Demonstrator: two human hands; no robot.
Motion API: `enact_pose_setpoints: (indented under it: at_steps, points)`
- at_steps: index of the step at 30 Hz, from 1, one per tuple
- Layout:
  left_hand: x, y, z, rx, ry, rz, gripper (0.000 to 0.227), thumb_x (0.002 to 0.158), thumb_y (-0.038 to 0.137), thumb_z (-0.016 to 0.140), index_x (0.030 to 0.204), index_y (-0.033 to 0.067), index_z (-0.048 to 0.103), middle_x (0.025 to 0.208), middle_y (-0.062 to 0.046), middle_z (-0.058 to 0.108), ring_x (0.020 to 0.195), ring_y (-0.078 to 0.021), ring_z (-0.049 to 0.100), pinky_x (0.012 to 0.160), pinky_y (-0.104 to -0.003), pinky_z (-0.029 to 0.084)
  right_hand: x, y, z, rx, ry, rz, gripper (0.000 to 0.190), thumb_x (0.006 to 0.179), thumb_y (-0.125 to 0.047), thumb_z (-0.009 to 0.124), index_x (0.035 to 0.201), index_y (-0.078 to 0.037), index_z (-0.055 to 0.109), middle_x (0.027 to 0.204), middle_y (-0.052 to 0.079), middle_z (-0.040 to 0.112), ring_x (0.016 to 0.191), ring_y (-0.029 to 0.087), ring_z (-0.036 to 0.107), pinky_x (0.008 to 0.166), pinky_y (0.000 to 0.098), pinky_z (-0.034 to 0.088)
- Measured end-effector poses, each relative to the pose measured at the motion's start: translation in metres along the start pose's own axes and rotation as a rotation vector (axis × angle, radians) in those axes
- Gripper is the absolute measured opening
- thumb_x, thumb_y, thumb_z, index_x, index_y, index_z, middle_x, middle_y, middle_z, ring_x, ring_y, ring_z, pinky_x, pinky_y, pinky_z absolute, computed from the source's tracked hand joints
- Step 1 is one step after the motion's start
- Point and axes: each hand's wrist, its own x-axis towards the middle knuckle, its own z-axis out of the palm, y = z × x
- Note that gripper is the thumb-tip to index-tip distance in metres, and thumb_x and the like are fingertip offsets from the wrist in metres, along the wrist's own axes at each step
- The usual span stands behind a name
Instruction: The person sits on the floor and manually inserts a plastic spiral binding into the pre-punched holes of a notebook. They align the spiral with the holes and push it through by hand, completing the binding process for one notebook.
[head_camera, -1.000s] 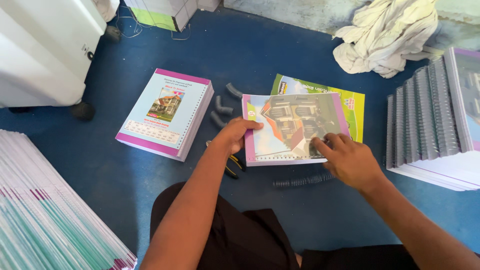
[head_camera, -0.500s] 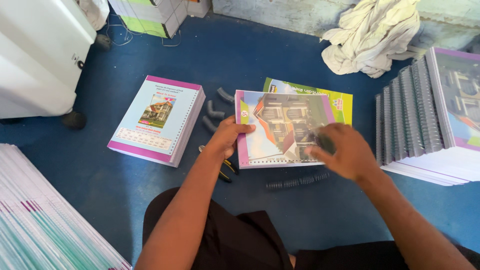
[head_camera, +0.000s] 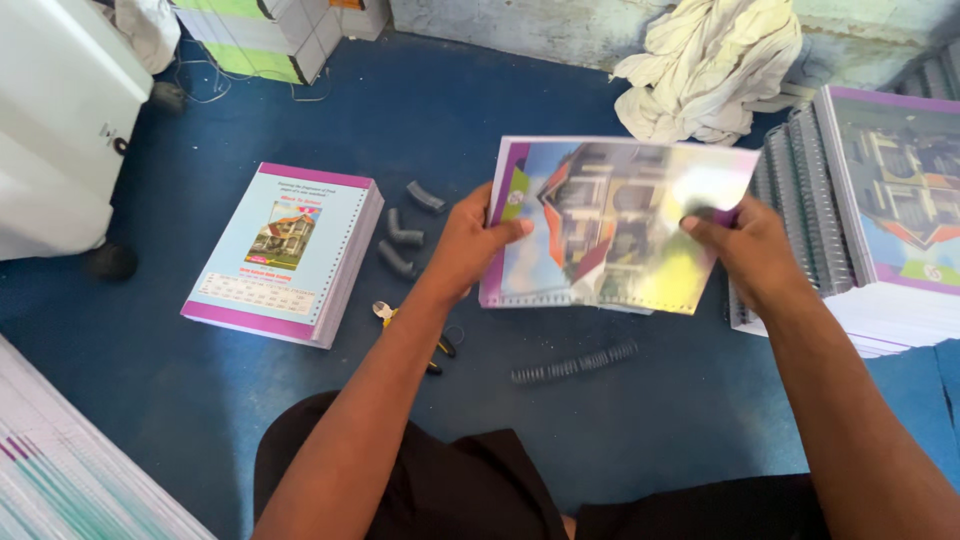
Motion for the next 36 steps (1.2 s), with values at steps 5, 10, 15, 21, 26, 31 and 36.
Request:
enact_pose_setpoints:
  at_steps: [5, 10, 15, 21, 26, 31, 36]
  points:
    - [0.023, 0.000, 0.005, 0.093, 0.040, 0.221, 0.041, 0.092, 0.001, 0.072, 0.131, -0.0002, 0.061, 0.112, -0.007, 0.071, 0.100, -0.0123, 0.066, 0.089, -0.030, 0.055, -0.004, -0.017, 0.002, 0.019, 0.069, -0.425, 0.045, 0.099, 0.005, 0.065, 0.140, -0.002, 0.049, 0.133, 0.011, 0.062, 0.123, 0.018, 0.061, 0.109, 0.0321, 0.048]
    - [0.036, -0.014, 0.002, -0.007, 0.035, 0.272, 0.041, 0.091, -0.001, 0.070, 0.130, 0.0016, 0.059, 0.115, -0.005, 0.070, 0.105, -0.0122, 0.065, 0.093, -0.030, 0.053, -0.005, -0.006, 0.014, 0.085, 0.126, -0.578, 0.051, 0.103, 0.009, 0.063, 0.148, -0.001, 0.041, 0.141, 0.011, 0.059, 0.134, 0.019, 0.058, 0.115, 0.0320, 0.046]
    - [0.034, -0.034, -0.005, 0.044, 0.075, 0.224, 0.043, 0.089, -0.002, 0.069, 0.130, 0.0016, 0.056, 0.117, -0.007, 0.068, 0.107, -0.0136, 0.065, 0.095, -0.031, 0.053, -0.006, 0.008, 0.018, 0.158, 0.088, -0.444, 0.047, 0.098, 0.008, 0.062, 0.141, -0.002, 0.046, 0.132, 0.009, 0.062, 0.125, 0.019, 0.060, 0.109, 0.0337, 0.048]
    - [0.028, -0.043, -0.007, -0.005, 0.131, 0.205, 0.054, 0.090, 0.001, 0.071, 0.139, 0.0041, 0.046, 0.121, -0.009, 0.063, 0.111, -0.0160, 0.063, 0.097, -0.033, 0.053, 0.000, 0.012, 0.012, 0.260, 0.037, -0.360, 0.048, 0.094, 0.005, 0.061, 0.139, -0.002, 0.049, 0.129, 0.008, 0.063, 0.123, 0.018, 0.058, 0.111, 0.0331, 0.043]
    - [0.020, -0.040, 0.003, -0.024, 0.121, 0.239, 0.057, 0.094, 0.003, 0.069, 0.146, 0.0011, 0.046, 0.129, -0.012, 0.063, 0.118, -0.0182, 0.062, 0.105, -0.034, 0.049, 0.004, 0.018, 0.011, 0.234, 0.024, -0.221, 0.043, 0.094, 0.001, 0.058, 0.137, -0.002, 0.052, 0.128, 0.007, 0.064, 0.122, 0.018, 0.057, 0.109, 0.0325, 0.041]
    - [0.017, -0.034, 0.004, -0.097, 0.175, 0.136, 0.069, 0.087, 0.003, 0.062, 0.151, 0.0067, 0.038, 0.131, -0.008, 0.060, 0.120, -0.0167, 0.060, 0.102, -0.033, 0.049, 0.004, 0.017, 0.007, 0.294, -0.011, -0.140, 0.040, 0.093, -0.001, 0.059, 0.133, -0.002, 0.057, 0.130, 0.007, 0.064, 0.126, 0.017, 0.056, 0.112, 0.0318, 0.039]
    - [0.019, -0.042, 0.008, -0.113, 0.134, 0.262, 0.062, 0.093, 0.002, 0.062, 0.151, 0.0030, 0.041, 0.131, -0.010, 0.060, 0.121, -0.0178, 0.058, 0.107, -0.033, 0.047, 0.003, 0.022, 0.015, 0.251, 0.063, -0.328, 0.047, 0.089, 0.003, 0.060, 0.136, -0.004, 0.054, 0.128, 0.008, 0.064, 0.121, 0.019, 0.059, 0.108, 0.0329, 0.044]
